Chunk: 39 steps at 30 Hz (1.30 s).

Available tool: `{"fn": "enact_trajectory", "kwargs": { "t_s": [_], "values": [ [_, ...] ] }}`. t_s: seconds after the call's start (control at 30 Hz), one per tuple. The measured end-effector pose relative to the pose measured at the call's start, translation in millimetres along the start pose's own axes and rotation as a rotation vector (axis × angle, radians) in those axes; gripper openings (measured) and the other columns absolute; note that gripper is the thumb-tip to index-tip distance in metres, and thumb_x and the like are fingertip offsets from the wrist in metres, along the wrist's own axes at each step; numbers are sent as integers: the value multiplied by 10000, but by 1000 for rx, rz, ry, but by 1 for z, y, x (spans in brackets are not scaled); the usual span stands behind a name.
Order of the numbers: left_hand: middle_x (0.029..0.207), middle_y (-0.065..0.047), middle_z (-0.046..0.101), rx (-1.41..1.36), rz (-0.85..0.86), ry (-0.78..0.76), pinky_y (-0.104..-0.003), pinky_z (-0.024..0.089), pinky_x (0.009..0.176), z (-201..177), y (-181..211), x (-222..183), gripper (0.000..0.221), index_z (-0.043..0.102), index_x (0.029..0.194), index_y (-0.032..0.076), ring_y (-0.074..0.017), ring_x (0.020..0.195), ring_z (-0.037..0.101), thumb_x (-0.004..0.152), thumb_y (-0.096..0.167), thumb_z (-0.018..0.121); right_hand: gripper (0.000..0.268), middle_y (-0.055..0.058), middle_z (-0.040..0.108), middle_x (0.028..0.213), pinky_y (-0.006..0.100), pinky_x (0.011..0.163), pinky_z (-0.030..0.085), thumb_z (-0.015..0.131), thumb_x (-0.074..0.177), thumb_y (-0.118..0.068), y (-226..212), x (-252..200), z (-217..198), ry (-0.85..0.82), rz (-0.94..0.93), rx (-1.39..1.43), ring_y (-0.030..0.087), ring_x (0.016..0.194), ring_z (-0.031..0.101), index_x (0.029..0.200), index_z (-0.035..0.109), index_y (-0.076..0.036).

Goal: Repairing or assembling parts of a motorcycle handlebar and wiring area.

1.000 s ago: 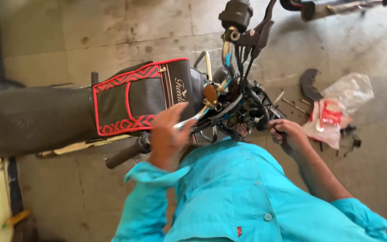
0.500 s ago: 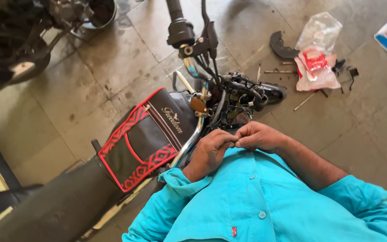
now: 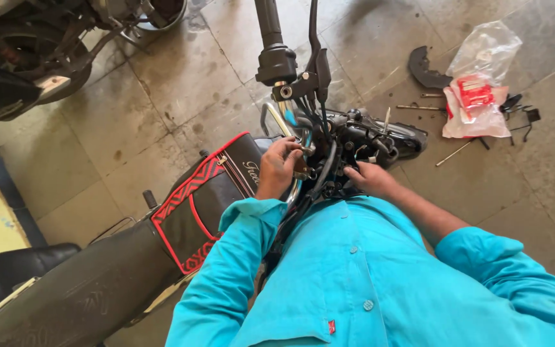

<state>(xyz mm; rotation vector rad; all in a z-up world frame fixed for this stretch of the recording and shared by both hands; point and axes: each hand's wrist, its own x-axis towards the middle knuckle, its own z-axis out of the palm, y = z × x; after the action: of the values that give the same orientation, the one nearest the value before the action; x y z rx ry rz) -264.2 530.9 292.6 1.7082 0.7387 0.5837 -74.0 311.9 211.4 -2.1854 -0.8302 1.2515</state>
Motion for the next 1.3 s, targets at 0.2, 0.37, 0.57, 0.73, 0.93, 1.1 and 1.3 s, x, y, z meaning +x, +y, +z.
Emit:
{"fn": "enact_trajectory", "kwargs": {
  "t_s": [0.2, 0.37, 0.57, 0.73, 0.93, 1.1, 1.3],
  "values": [
    [1301, -217, 658, 232, 278, -6, -416, 538, 915, 8, 11, 7, 148, 733, 998, 28, -403, 1078, 683, 855, 59, 757, 455, 184, 731, 918, 452, 807, 541, 550, 1028, -431, 13, 13, 14, 19, -48, -10, 330, 870, 697, 1044, 666, 9],
    [1143, -166, 719, 292, 192, -113, -417, 566, 861, 22, 10, 12, 154, 716, 1026, 48, -373, 1009, 705, 883, 83, 762, 455, 216, 714, 893, 489, 809, 530, 543, 1018, -423, -3, 8, 18, 28, -55, -37, 389, 878, 683, 982, 671, 12],
    [1025, -167, 733, 289, 143, -69, -406, 580, 814, 24, 15, 13, 149, 692, 1060, 34, -365, 929, 727, 925, 83, 730, 475, 244, 713, 905, 509, 831, 524, 561, 1009, -428, -1, 16, 22, 55, -14, -132, 424, 915, 680, 959, 680, 30],
    [1064, -199, 726, 279, 161, -70, -410, 573, 808, 24, 11, 12, 141, 696, 1044, 20, -373, 921, 724, 923, 85, 727, 473, 256, 711, 944, 517, 852, 522, 571, 998, -436, 3, 13, 22, 76, -15, -156, 437, 953, 669, 998, 684, 23],
    [1166, -236, 704, 225, 31, -93, -422, 556, 857, -14, 52, -19, 162, 600, 1167, 33, -411, 1053, 705, 1061, 155, 594, 497, 253, 709, 1016, 512, 869, 524, 553, 998, -460, 7, 10, 6, 24, -92, -155, 431, 985, 667, 1086, 665, 16],
    [1316, -189, 698, 247, 26, -20, -426, 555, 930, -69, 109, -96, 191, 532, 1206, 33, -368, 1121, 723, 1119, 183, 453, 588, 206, 710, 957, 469, 793, 541, 611, 949, -513, -10, 1, -21, 95, -177, -66, 355, 892, 672, 1151, 647, 38],
    [1105, -146, 771, 356, -276, -46, -417, 569, 773, -97, 91, -126, 181, 590, 1128, 47, -342, 932, 746, 1054, 197, 520, 477, 60, 623, 781, 372, 618, 539, 602, 948, -497, -13, 28, 5, 28, 119, 841, 172, 675, 618, 888, 667, -28]
  ]
}}
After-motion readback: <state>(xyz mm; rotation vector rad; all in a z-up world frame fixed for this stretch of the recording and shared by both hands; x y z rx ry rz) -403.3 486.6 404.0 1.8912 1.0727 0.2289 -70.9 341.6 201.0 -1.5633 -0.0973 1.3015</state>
